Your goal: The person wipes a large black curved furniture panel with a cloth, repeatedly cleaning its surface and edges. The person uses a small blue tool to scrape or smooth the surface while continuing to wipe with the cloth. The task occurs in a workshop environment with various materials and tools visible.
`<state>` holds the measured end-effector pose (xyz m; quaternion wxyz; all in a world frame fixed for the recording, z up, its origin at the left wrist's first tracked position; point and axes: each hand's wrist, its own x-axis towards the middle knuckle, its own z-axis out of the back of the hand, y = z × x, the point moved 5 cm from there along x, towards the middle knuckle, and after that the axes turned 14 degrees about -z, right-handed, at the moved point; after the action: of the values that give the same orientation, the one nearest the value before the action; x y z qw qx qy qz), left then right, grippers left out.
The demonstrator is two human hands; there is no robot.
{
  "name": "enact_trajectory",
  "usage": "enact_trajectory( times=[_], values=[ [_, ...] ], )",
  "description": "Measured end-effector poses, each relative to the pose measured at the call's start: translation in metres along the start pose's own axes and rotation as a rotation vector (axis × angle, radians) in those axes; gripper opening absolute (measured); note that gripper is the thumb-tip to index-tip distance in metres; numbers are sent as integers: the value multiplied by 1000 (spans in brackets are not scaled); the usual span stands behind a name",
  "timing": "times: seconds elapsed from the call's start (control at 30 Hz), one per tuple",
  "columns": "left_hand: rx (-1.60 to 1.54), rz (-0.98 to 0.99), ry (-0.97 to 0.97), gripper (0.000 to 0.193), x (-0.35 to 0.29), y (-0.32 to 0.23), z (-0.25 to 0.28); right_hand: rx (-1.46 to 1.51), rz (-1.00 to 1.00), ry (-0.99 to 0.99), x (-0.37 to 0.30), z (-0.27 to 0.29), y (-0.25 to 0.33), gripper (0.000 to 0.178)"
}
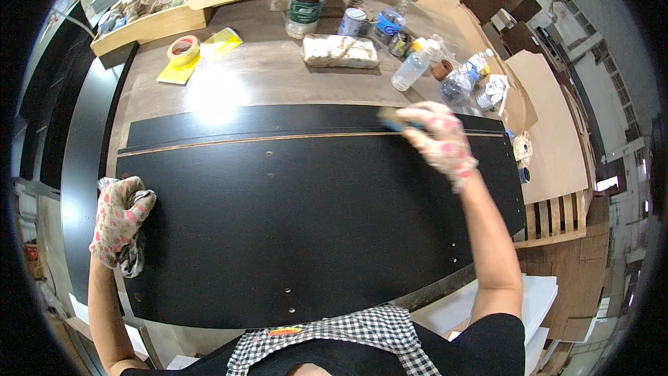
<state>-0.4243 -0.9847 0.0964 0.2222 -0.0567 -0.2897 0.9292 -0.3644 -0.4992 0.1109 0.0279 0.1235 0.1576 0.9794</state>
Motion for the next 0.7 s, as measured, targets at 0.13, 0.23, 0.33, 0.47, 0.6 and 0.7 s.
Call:
enact_trajectory(
  times=[0.13,0.23,0.33,0.47,0.6,0.7],
  values=[
    [-181,-175,60,27,16,-65,-32,159,292,63,-3,-49,15,30],
    [-163,-254,171,27,18,-102,-59,-100,167,-35,-17,-9,-53,26],
    [23,-301,283,23,27,-133,-91,-198,-219,-48,-30,49,-120,29],
    [68,-518,313,24,49,-193,-137,18,48,-89,-27,31,-96,28],
    [92,-570,371,25,60,-231,-165,59,29,-15,-36,18,-119,27],
    [80,-499,337,22,63,-241,-170,-200,-207,-94,-49,78,-196,25]
  ],
)
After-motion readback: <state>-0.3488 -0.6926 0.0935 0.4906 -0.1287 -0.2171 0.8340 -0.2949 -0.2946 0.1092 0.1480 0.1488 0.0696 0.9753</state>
